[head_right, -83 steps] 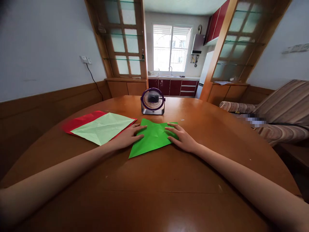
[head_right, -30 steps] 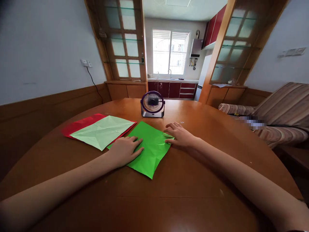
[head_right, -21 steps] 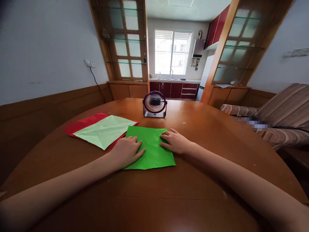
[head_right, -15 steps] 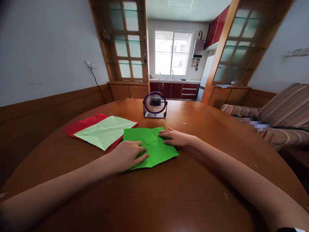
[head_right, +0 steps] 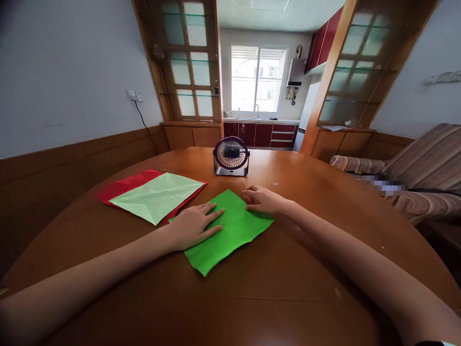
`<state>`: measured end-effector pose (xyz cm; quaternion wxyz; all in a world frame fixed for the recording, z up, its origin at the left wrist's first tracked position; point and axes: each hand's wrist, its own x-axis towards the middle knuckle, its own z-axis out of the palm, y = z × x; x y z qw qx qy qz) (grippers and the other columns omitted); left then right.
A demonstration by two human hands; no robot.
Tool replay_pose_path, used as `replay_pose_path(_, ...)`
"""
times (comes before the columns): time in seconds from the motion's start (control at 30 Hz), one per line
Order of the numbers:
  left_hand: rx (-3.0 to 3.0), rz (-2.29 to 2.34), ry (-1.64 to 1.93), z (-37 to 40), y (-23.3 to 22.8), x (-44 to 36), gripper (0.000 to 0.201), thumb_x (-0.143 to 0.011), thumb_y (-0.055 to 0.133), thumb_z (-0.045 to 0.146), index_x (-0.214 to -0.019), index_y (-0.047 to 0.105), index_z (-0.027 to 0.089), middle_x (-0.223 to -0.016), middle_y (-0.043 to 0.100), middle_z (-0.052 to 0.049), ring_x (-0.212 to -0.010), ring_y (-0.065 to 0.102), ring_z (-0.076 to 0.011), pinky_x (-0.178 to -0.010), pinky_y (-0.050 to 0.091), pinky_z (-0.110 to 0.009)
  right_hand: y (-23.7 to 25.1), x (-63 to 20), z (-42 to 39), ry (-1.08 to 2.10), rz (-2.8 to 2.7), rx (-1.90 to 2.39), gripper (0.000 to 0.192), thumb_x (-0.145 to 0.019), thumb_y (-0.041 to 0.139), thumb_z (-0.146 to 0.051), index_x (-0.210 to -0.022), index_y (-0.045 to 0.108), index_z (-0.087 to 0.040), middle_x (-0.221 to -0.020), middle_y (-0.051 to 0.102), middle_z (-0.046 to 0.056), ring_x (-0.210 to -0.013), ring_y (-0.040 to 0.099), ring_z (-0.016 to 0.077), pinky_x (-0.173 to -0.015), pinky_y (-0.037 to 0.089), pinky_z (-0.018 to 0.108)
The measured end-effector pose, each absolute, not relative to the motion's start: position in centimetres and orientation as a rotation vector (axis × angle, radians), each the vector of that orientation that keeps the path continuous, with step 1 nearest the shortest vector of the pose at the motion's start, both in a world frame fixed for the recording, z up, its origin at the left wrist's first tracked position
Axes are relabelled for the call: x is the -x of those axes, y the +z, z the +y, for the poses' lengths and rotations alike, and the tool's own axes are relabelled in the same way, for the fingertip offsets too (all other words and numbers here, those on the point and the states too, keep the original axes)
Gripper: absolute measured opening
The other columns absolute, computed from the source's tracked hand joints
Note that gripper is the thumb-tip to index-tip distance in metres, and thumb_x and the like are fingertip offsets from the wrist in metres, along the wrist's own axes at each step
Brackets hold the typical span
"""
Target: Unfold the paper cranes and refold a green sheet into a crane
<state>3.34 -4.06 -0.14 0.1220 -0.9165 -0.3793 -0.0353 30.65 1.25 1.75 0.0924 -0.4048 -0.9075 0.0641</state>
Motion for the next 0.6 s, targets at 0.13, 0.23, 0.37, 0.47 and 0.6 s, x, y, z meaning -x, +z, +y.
replay_pose_path(0.13,2.539,-1.234,-0.069,-6.4,0.5,-4.7,0.061,-0.095,0.035,0.057,-0.132,0.057,0.014,-0.108,0.065,-0.018,-0.098,0.063,-0.0337,-0.075,0.051,-0.043,2.2,-30.5,-0.5,0.068,-2.618,1.485,0.049,-0.087,0.056,-0.047,-0.123,0.060,-0.015,-0.113,0.061,0.016,-0.097,0.062,0.0278,-0.085,0.050,0.039)
replay_pose_path(0.23,2.511,-1.233,-0.045,-7.1,1.0,-5.0,0.051,-0.096,0.039,0.049,-0.122,0.064,0.013,-0.097,0.065,-0.016,-0.090,0.063,-0.0321,-0.066,0.050,-0.039,2.5,-30.6,-0.6,0.061,-2.631,1.538,0.045,-0.084,0.059,-0.051,-0.111,0.065,-0.014,-0.105,0.063,0.013,-0.090,0.062,0.0254,-0.077,0.049,0.034)
replay_pose_path(0.37,2.590,-1.108,-0.064,-6.3,1.3,-4.6,0.037,-0.097,0.040,0.032,-0.116,0.067,0.015,-0.091,0.064,-0.013,-0.083,0.063,-0.0270,-0.066,0.048,-0.036,2.4,-30.8,0.6,0.106,-2.628,1.507,0.027,-0.080,0.065,-0.041,-0.088,0.068,-0.015,-0.086,0.064,0.008,-0.077,0.060,0.0202,-0.068,0.045,0.030)
replay_pose_path(0.47,2.719,-1.003,-0.164,-4.8,1.1,-3.8,0.035,-0.097,0.041,0.032,-0.114,0.069,0.019,-0.092,0.063,-0.011,-0.083,0.063,-0.0241,-0.073,0.050,-0.037,2.2,-30.7,1.5,0.104,-2.614,1.424,0.020,-0.079,0.066,-0.035,-0.076,0.066,-0.015,-0.084,0.063,0.008,-0.071,0.058,0.0177,-0.065,0.044,0.028)
replay_pose_path(0.6,2.935,-0.797,-0.341,-3.0,0.2,-2.5,0.039,-0.098,0.043,0.041,-0.128,0.060,0.024,-0.125,0.057,-0.012,-0.116,0.054,-0.0256,-0.101,0.041,-0.042,2.0,-30.2,1.6,0.018,-2.551,1.413,0.018,-0.081,0.063,-0.033,-0.081,0.066,-0.016,-0.085,0.066,0.009,-0.073,0.060,0.0193,-0.065,0.045,0.030)
